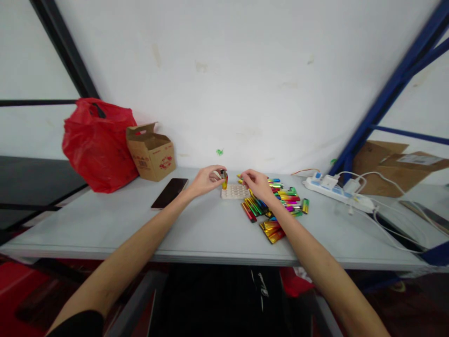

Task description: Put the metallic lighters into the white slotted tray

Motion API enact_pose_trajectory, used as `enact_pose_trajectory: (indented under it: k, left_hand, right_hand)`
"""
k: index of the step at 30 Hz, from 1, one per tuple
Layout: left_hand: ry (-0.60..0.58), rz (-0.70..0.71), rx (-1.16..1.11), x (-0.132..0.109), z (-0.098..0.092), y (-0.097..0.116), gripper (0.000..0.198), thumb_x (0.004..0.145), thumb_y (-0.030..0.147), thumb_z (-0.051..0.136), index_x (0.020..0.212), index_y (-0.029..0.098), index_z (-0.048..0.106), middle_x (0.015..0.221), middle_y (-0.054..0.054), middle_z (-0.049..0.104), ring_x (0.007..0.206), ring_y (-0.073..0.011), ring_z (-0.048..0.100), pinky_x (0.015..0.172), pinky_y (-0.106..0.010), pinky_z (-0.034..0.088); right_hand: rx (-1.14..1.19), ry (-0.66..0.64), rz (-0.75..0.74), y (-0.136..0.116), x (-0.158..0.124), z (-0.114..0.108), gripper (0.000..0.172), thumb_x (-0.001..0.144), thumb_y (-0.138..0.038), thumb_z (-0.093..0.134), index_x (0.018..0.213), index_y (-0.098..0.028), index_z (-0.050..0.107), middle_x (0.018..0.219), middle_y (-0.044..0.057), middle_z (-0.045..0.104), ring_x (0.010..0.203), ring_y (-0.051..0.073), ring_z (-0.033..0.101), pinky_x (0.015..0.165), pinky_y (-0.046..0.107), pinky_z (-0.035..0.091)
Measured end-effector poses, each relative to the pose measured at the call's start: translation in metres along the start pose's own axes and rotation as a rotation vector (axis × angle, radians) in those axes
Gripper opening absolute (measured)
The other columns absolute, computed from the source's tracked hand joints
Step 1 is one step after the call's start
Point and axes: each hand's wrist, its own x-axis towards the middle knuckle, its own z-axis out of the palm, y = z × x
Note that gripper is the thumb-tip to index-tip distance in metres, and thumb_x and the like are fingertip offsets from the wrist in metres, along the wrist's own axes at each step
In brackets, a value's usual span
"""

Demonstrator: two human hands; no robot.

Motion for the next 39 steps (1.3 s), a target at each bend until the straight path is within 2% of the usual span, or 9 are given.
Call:
enact_pose_trajectory:
  k: [5,14,19,23,26,31,35,39]
  left_hand:
    - [-0.036,0.066,0.097,0.002,0.001,-0.006,0.030,0.086,0.042,0.067,0.103,0.018,0.074,0.106,-0.008,0.074,0.083,-0.0179,0.069,0.074,-0.029,0.060]
    - [-0.147,0.031,0.025,0.003,-0.004,-0.005,0.038,0.086,0.047,0.068,0.109,0.019,0.077,0.105,-0.010,0.075,0.088,-0.0204,0.071,0.078,-0.032,0.061]
    - [-0.136,0.066,0.101,0.003,-0.002,-0.006,0.036,0.087,0.047,0.068,0.112,0.021,0.076,0.098,-0.008,0.073,0.085,-0.0193,0.068,0.076,-0.029,0.059]
    - [-0.099,0.126,0.156,0.002,-0.002,-0.006,0.039,0.088,0.044,0.068,0.120,0.022,0.072,0.093,-0.005,0.067,0.080,-0.0167,0.063,0.072,-0.028,0.056]
    - [-0.054,0.126,0.156,0.002,-0.001,-0.006,0.041,0.088,0.045,0.067,0.122,0.022,0.070,0.092,-0.004,0.065,0.077,-0.0152,0.061,0.069,-0.027,0.056]
    - [0.028,0.103,0.165,0.002,0.001,-0.011,0.053,0.083,0.047,0.072,0.127,0.019,0.065,0.099,-0.007,0.066,0.082,-0.0174,0.063,0.067,-0.028,0.057]
    - [0.022,0.029,0.171,0.001,0.004,-0.019,0.061,0.079,0.046,0.075,0.131,0.019,0.061,0.111,-0.010,0.071,0.093,-0.0214,0.067,0.074,-0.032,0.058]
    - [-0.030,-0.026,0.165,-0.002,0.008,-0.024,0.062,0.081,0.045,0.074,0.135,0.019,0.058,0.112,-0.011,0.074,0.097,-0.0235,0.071,0.083,-0.035,0.058]
  right_hand:
    - [-0.032,-0.011,-0.007,-0.001,-0.001,-0.001,0.034,0.097,-0.047,0.049,0.088,-0.019,0.066,0.067,0.000,0.068,0.055,0.013,0.060,0.059,0.025,0.045]
    - [-0.071,-0.023,-0.028,-0.001,-0.001,-0.001,0.033,0.097,-0.045,0.049,0.089,-0.019,0.067,0.066,0.000,0.067,0.054,0.013,0.059,0.060,0.024,0.045]
    - [-0.110,-0.026,-0.043,-0.003,-0.002,-0.003,0.029,0.098,-0.040,0.050,0.089,-0.019,0.068,0.066,0.000,0.069,0.054,0.013,0.060,0.061,0.024,0.044]
    - [-0.283,0.015,-0.050,-0.001,0.001,-0.007,0.026,0.099,-0.034,0.050,0.092,-0.018,0.070,0.067,0.001,0.070,0.060,0.015,0.062,0.067,0.026,0.044]
    - [-0.491,0.019,-0.095,0.008,0.003,-0.010,0.024,0.099,-0.027,0.050,0.096,-0.016,0.071,0.081,0.006,0.072,0.077,0.019,0.065,0.077,0.028,0.046]
    - [-0.753,-0.092,-0.076,0.028,0.002,-0.011,0.028,0.097,-0.020,0.052,0.120,-0.011,0.066,0.119,0.016,0.068,0.115,0.025,0.059,0.101,0.033,0.042]
    - [-0.857,-0.275,-0.018,0.030,0.000,-0.011,0.028,0.098,-0.022,0.052,0.118,-0.012,0.067,0.114,0.016,0.068,0.113,0.025,0.060,0.102,0.033,0.041]
    - [-0.862,-0.286,0.015,0.026,0.000,-0.012,0.025,0.096,-0.019,0.054,0.116,-0.015,0.068,0.113,0.014,0.068,0.108,0.024,0.062,0.098,0.031,0.042]
